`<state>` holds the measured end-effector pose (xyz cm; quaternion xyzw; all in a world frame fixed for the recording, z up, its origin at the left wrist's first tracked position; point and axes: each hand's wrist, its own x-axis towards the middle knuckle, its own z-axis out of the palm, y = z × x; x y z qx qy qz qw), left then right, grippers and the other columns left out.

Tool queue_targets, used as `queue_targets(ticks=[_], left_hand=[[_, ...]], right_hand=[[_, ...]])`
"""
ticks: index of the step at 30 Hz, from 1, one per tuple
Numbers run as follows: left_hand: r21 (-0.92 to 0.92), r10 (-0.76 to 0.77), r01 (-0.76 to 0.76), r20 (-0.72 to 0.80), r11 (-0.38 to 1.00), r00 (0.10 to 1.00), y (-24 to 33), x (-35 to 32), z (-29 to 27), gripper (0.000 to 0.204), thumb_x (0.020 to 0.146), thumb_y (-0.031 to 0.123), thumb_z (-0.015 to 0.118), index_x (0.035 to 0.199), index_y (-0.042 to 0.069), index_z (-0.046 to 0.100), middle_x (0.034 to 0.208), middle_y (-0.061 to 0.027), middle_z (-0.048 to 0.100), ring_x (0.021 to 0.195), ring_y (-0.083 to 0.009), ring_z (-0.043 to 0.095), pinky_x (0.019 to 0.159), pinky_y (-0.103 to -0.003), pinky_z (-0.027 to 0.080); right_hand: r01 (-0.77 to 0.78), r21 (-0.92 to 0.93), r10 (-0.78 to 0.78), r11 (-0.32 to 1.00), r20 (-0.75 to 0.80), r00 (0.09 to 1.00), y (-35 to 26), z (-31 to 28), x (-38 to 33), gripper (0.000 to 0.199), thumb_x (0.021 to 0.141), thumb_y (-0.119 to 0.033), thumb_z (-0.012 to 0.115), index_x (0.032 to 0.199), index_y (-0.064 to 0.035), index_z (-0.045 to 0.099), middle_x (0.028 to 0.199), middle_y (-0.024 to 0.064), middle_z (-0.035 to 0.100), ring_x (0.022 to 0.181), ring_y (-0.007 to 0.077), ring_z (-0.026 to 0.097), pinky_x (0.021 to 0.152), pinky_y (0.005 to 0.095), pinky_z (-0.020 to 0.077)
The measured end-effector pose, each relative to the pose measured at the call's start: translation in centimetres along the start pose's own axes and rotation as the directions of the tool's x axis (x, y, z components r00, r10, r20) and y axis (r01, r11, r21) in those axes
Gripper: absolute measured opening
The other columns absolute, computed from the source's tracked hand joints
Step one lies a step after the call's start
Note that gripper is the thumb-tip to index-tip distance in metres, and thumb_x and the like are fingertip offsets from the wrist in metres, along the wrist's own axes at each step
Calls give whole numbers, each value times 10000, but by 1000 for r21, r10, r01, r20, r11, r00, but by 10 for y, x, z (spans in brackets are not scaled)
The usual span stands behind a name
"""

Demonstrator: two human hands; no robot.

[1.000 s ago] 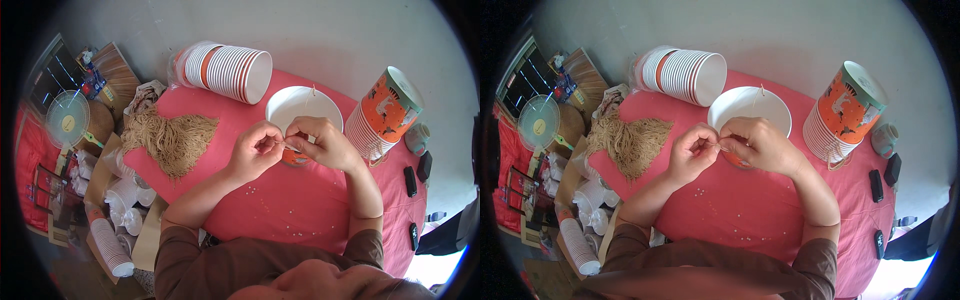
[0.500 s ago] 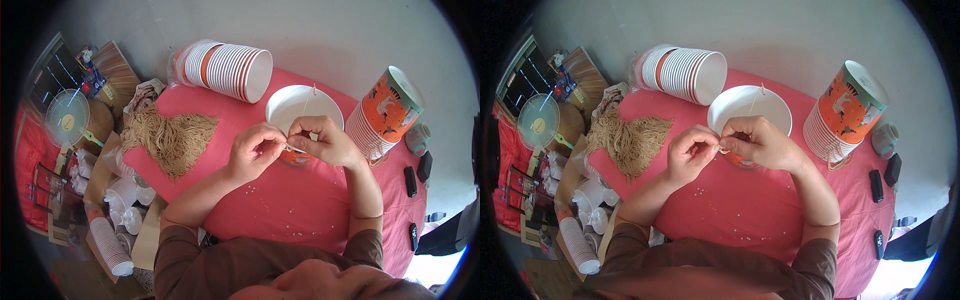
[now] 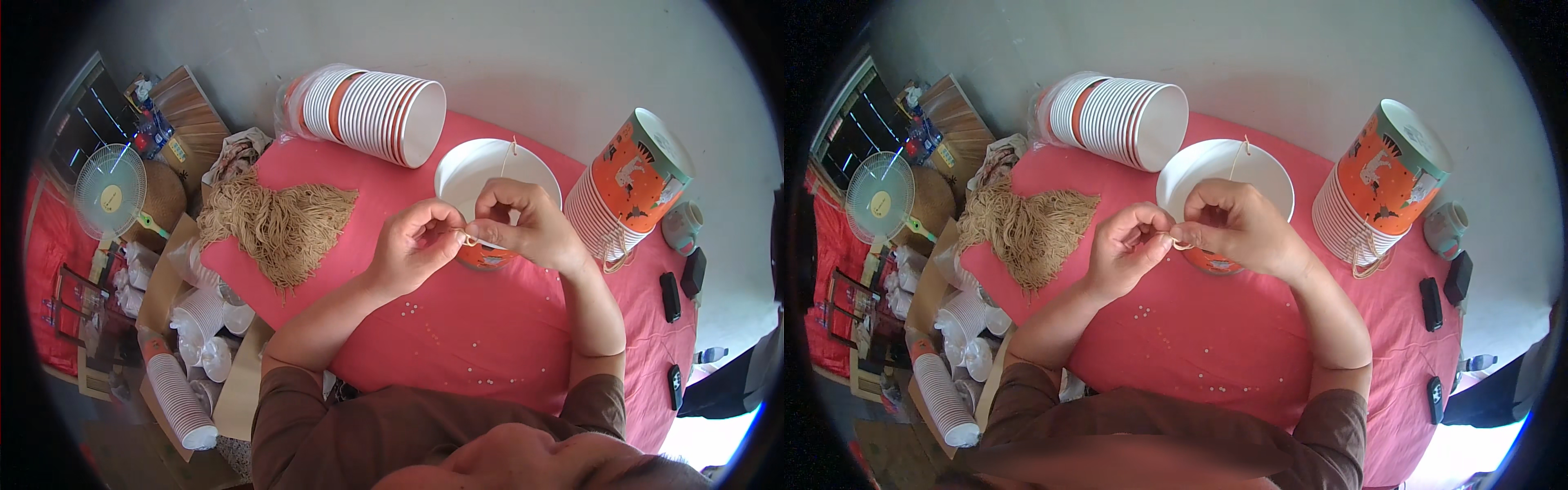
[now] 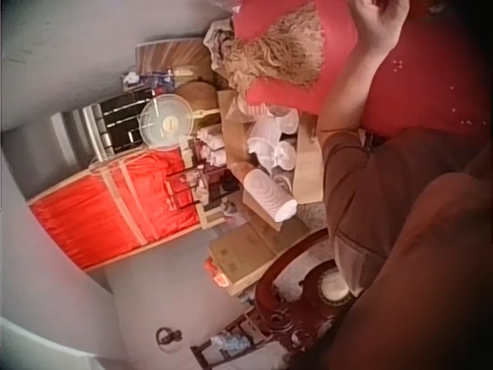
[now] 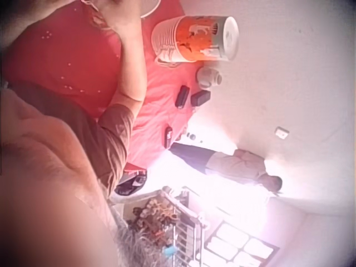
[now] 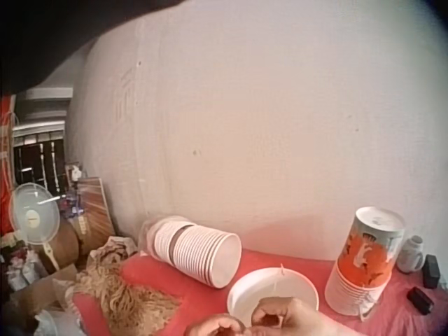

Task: Attaching string handles to paper popcorn buckets.

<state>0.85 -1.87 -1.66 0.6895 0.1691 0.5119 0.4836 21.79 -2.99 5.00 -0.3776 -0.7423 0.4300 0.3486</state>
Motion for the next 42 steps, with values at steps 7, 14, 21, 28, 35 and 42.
queue_targets(ticks=[7,14,21,28,35,42], left_hand=[[-261,-261,239,-52,935,964,9,6,2,52,934,45,582,977,27,561,834,13,573,709,-34,527,604,-196,435],[-478,-391,393,108,786,914,3,8,-12,86,918,121,587,981,67,564,761,46,508,557,-7,339,488,-184,236],[-569,-441,467,195,677,876,8,10,-14,92,928,145,569,977,67,575,785,14,568,533,-7,334,468,-169,240],[-604,-421,427,162,673,892,3,9,-16,94,963,143,584,1003,61,605,837,-33,646,535,-8,395,471,-162,265],[-557,-353,362,128,747,927,3,7,-12,94,986,140,592,1034,63,617,847,-44,663,550,-10,421,479,-157,284],[-491,-340,348,108,798,934,5,7,-13,117,977,142,614,1032,38,619,829,-30,637,607,-10,457,505,-163,311]], right_hand=[[370,-420,-426,828,-42,904,-3,20,-1,247,786,-62,786,940,-29,596,926,84,636,898,243,633,795,356,500],[465,-366,-519,806,-58,853,4,22,3,218,784,60,717,953,-20,606,863,96,647,828,268,658,728,365,526],[474,-384,-538,792,-73,840,7,21,5,217,774,83,686,952,-26,628,846,100,650,765,272,663,650,360,523],[430,-343,-495,835,-128,859,5,22,2,190,792,62,674,956,-23,627,845,107,651,720,265,679,590,343,527],[412,-418,-500,810,-125,857,1,21,1,174,801,15,701,954,-27,631,824,102,662,682,257,684,565,329,528],[431,-539,-584,723,-146,798,4,21,3,135,782,0,708,890,-44,641,771,74,642,610,253,657,516,349,505]])
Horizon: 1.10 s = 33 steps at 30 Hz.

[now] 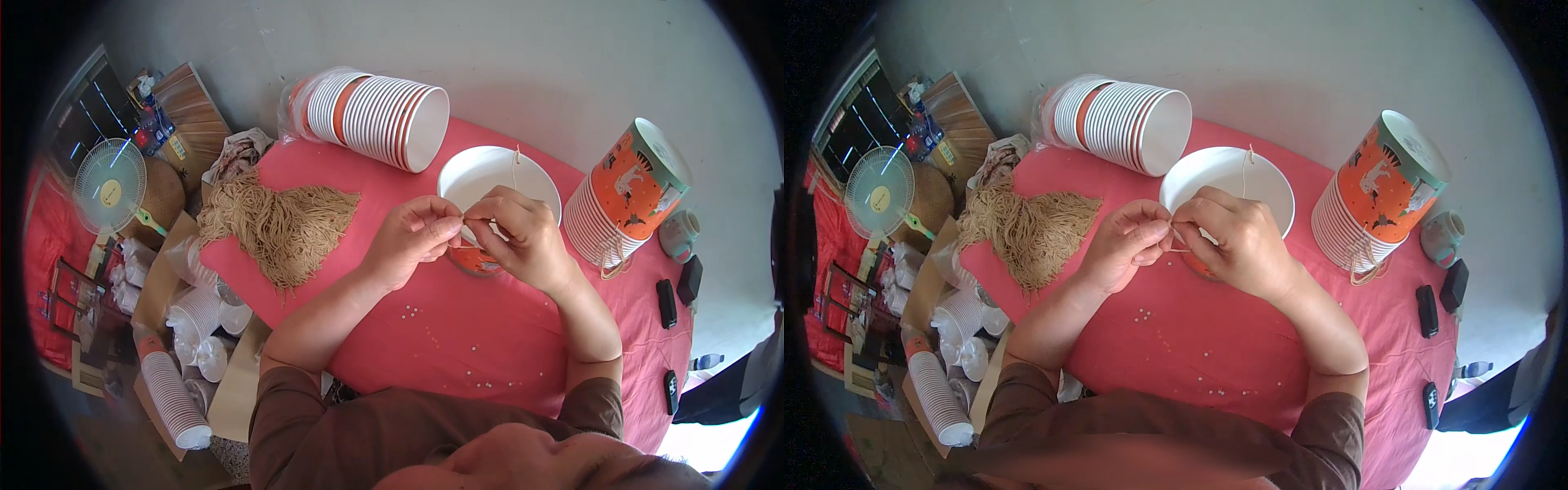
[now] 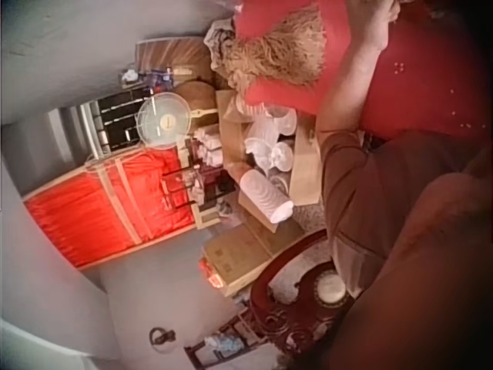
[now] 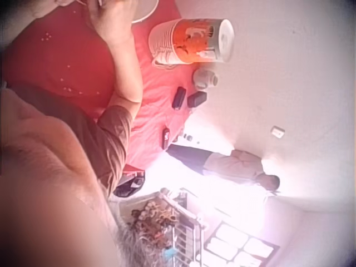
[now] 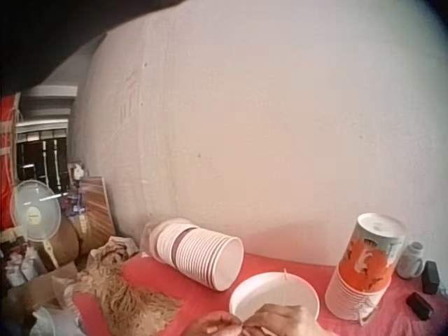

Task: Attaching string handles to paper popcorn buckets.

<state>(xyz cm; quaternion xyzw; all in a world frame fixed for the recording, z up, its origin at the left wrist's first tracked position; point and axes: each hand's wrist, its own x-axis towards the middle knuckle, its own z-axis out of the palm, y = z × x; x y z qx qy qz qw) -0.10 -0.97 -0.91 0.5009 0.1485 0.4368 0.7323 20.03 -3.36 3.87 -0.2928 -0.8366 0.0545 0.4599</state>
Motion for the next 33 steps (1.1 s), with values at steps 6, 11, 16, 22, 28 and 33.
queue_targets(ticks=[6,11,16,22,28,33], left_hand=[[237,80,-69,-34,969,996,4,-3,6,88,960,69,602,1028,16,617,856,-6,618,704,-18,525,586,-178,407],[448,259,-224,-18,866,966,-6,-1,6,51,948,26,606,994,6,610,864,14,600,755,-18,551,638,-183,450],[497,311,-255,-31,830,950,-8,0,6,39,952,38,610,972,6,599,840,26,592,721,-3,529,609,-175,428],[549,348,-260,-60,794,936,-2,0,8,29,946,27,611,963,11,594,810,35,577,680,-1,502,578,-177,412],[586,361,-255,-68,769,930,-3,1,5,31,931,6,620,941,19,592,780,51,562,662,11,464,565,-168,376],[597,352,-257,-45,760,935,-1,2,4,30,927,1,618,926,23,598,771,57,559,658,11,453,563,-166,363]], right_hand=[[77,-167,-72,983,35,997,1,-7,1,136,757,-15,721,862,-58,646,725,60,612,565,242,619,492,350,475],[134,-247,-112,960,100,989,-2,-9,3,155,727,-22,734,842,-65,639,693,52,599,541,235,593,486,351,446],[140,-316,-108,938,116,987,-3,-8,0,166,703,-37,729,815,-86,616,649,31,600,530,229,584,495,346,439],[129,-409,-56,903,186,981,-3,-14,-1,175,687,-47,725,824,-92,626,597,30,590,529,226,594,504,353,448],[141,-480,-4,866,275,961,-4,-22,1,183,739,-134,718,900,-114,632,625,9,615,585,209,652,518,354,495],[140,-476,7,868,295,956,-3,-24,0,181,750,-142,721,900,-112,625,632,15,617,600,211,658,529,358,502]])
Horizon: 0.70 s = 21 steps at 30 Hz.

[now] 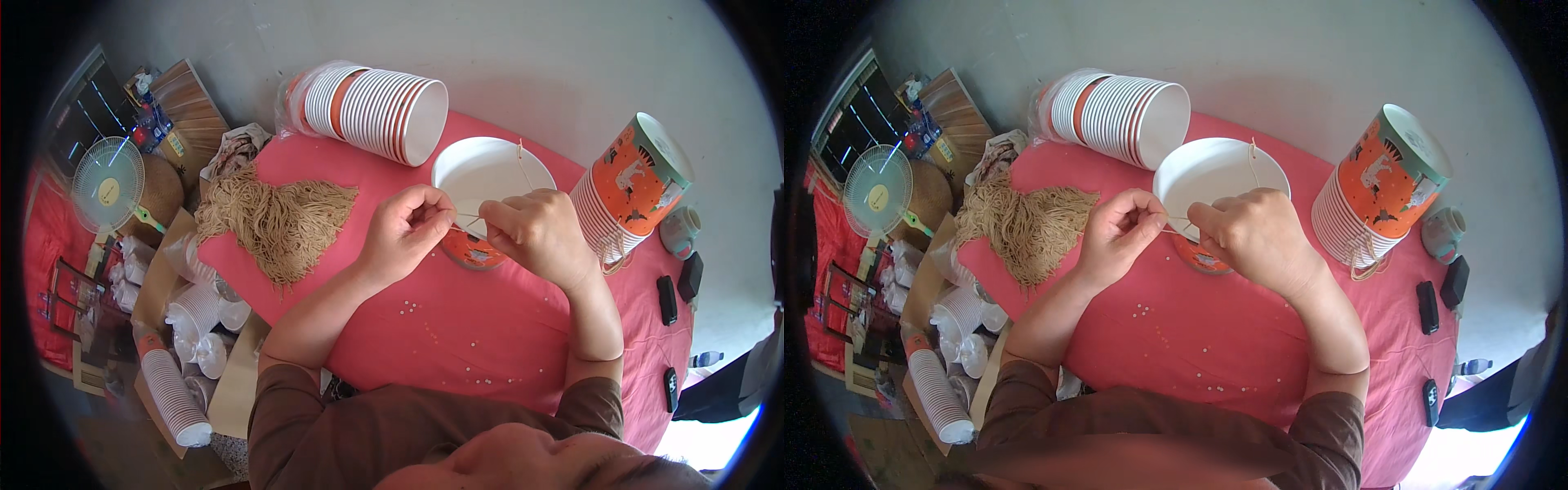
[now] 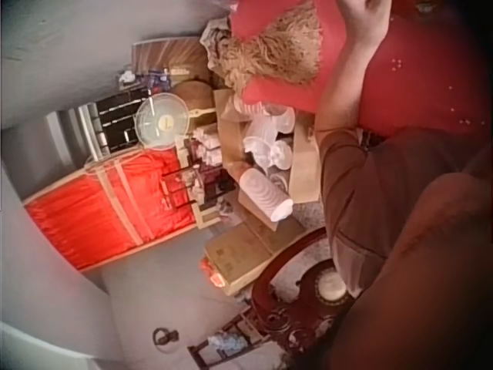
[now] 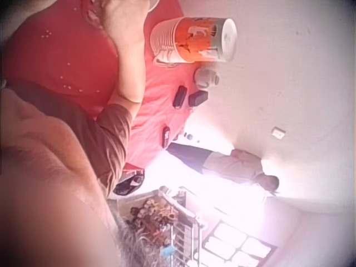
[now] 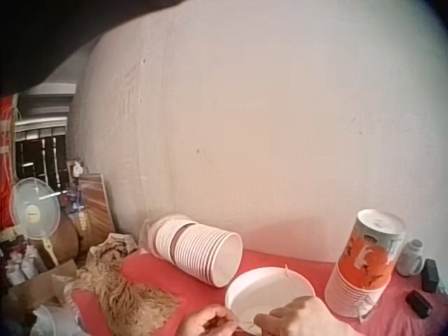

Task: Attaching string handles to paper popcorn buckets.

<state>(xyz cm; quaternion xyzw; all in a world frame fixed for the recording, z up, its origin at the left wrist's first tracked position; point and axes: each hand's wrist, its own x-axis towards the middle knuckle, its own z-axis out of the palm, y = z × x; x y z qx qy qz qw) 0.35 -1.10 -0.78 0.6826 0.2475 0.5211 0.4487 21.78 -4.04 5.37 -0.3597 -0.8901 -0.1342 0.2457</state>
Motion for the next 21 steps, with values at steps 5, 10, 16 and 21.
queue_targets(ticks=[5,10,16,21], left_hand=[[2,-29,29,8,1000,1000,2,1,-2,30,924,4,623,913,23,601,755,63,554,655,13,457,571,-169,373],[-19,146,-146,-9,989,989,-7,5,-8,43,907,20,647,932,8,614,922,-13,610,743,-36,534,625,-197,437],[291,309,-315,67,903,949,6,5,-7,113,859,28,703,956,-3,652,1029,-96,633,926,-163,618,814,-288,492],[286,293,-300,68,910,954,6,2,3,132,802,17,736,914,20,666,968,-88,646,920,-219,617,805,-334,496]], right_hand=[[13,8,-13,1000,-5,1000,3,0,0,198,749,-137,721,913,-98,616,641,23,620,603,219,657,540,361,506],[41,-22,-44,999,-128,991,0,2,2,166,731,-87,716,847,-81,598,611,35,578,541,237,590,503,355,447],[88,-88,-92,992,-45,995,-8,-3,0,203,741,-155,716,894,-97,597,655,17,587,590,205,641,544,340,500],[137,-108,-145,985,-64,987,-13,-1,0,194,730,-179,709,868,-98,600,635,4,544,576,176,630,531,328,494]])
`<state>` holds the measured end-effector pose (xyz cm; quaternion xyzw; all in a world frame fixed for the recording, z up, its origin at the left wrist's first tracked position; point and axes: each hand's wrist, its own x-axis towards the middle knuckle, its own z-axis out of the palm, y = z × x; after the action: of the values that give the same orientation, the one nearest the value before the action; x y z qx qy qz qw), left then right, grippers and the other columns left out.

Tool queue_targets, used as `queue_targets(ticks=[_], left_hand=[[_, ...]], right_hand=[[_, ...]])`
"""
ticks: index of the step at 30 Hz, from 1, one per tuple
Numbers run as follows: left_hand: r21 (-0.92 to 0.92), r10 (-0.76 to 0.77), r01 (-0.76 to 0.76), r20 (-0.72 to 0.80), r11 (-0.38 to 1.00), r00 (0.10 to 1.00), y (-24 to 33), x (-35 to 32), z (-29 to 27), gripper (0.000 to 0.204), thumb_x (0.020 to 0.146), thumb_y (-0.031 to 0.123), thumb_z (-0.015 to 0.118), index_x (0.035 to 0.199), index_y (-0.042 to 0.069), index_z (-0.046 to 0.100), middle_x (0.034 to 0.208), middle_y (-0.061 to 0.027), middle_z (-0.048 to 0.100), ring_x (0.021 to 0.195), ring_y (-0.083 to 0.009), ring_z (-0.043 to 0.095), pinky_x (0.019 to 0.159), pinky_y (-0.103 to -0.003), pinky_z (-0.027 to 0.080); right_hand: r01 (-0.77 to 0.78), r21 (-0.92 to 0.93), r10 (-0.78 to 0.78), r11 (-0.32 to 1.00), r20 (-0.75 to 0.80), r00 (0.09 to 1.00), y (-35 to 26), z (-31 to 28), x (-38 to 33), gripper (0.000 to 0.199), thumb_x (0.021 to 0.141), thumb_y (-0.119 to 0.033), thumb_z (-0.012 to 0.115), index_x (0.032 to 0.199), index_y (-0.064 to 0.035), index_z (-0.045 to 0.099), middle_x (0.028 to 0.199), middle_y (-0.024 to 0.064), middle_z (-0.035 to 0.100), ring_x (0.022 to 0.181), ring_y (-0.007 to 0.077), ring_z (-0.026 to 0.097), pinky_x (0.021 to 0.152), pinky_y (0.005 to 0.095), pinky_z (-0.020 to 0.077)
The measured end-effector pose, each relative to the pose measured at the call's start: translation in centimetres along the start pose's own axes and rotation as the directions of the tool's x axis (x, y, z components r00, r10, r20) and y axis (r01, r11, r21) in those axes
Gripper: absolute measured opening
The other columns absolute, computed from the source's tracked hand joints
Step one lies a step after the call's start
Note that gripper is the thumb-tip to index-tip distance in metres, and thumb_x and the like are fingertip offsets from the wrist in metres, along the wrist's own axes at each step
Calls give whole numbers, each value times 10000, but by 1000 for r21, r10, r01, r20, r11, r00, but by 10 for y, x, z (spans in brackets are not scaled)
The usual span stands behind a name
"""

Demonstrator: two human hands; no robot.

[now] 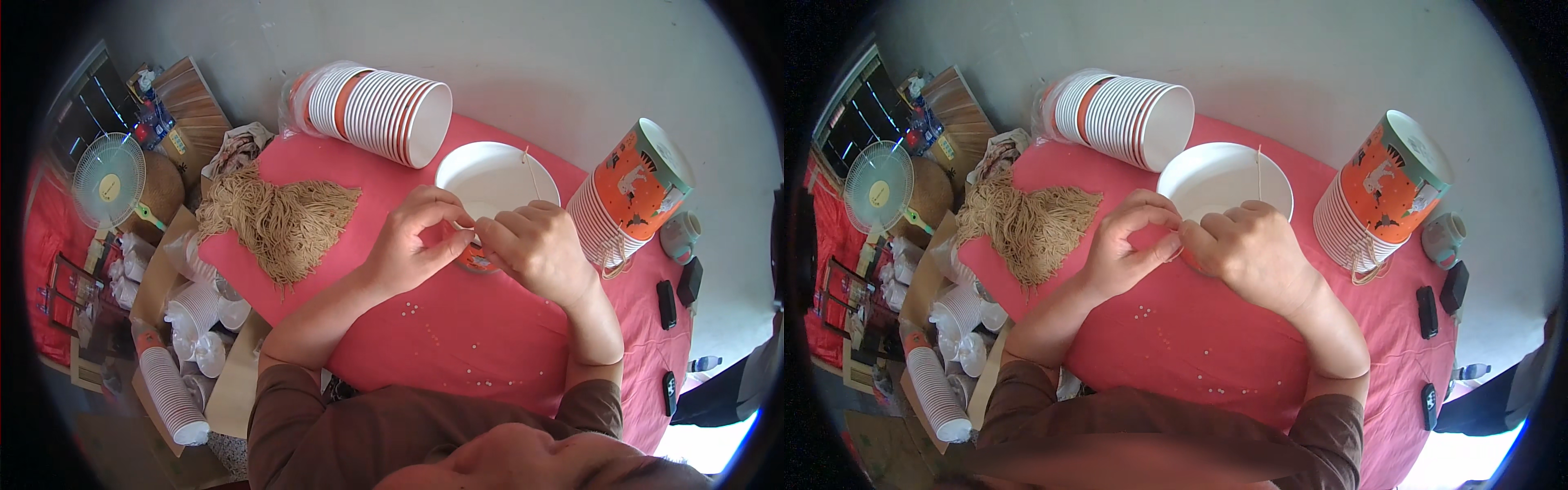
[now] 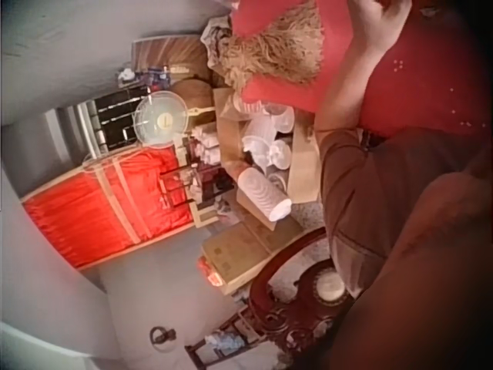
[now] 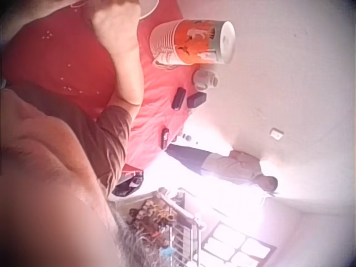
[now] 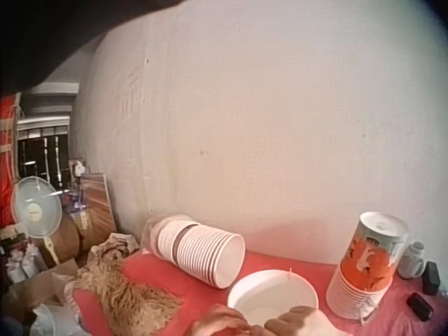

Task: Attaching string handles to paper popcorn buckets.

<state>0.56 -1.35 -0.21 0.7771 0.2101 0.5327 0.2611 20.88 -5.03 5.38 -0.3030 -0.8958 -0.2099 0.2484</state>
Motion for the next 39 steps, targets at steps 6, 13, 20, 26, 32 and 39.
queue_targets(ticks=[6,13,20,26,32,39], left_hand=[[59,18,-19,29,998,999,-1,-1,1,163,749,6,748,880,29,652,939,-77,648,904,-236,613,808,-365,490],[103,28,-28,6,994,1000,-1,0,-2,133,739,35,715,819,59,611,924,-60,642,903,-241,602,869,-372,433],[158,25,-36,75,987,997,-2,1,-5,114,765,16,673,842,31,590,1069,-115,629,1049,-265,582,913,-366,452],[199,58,-67,53,978,997,-4,-1,-4,117,766,32,686,846,37,601,1123,-116,629,1101,-270,563,957,-392,430],[287,102,-106,27,952,994,-5,-1,1,120,749,70,702,817,90,605,1090,-77,607,1050,-268,545,1007,-477,359],[362,188,-181,17,915,982,-5,-2,5,119,735,74,695,800,97,597,1071,-72,609,1019,-274,549,1050,-508,333]], right_hand=[[18,6,-18,1000,4,1000,-2,0,0,165,738,-175,700,843,-94,600,627,3,532,574,168,627,527,327,492],[-11,38,11,999,5,1000,-2,-4,2,172,725,-161,683,853,-91,590,653,13,548,607,183,636,550,330,493],[-21,65,28,998,-116,993,7,-8,0,160,730,-120,675,851,-69,582,676,29,546,601,209,609,547,352,468],[-87,68,100,994,-220,970,16,-20,-1,155,735,-57,705,827,-58,581,699,50,562,584,234,588,538,366,460],[-201,38,202,979,-335,920,26,-29,-4,171,713,20,694,808,-53,571,677,60,589,559,247,582,509,354,450],[-260,10,246,966,-353,903,31,-29,-7,162,731,30,682,804,-54,565,675,62,584,546,232,566,506,346,441]])
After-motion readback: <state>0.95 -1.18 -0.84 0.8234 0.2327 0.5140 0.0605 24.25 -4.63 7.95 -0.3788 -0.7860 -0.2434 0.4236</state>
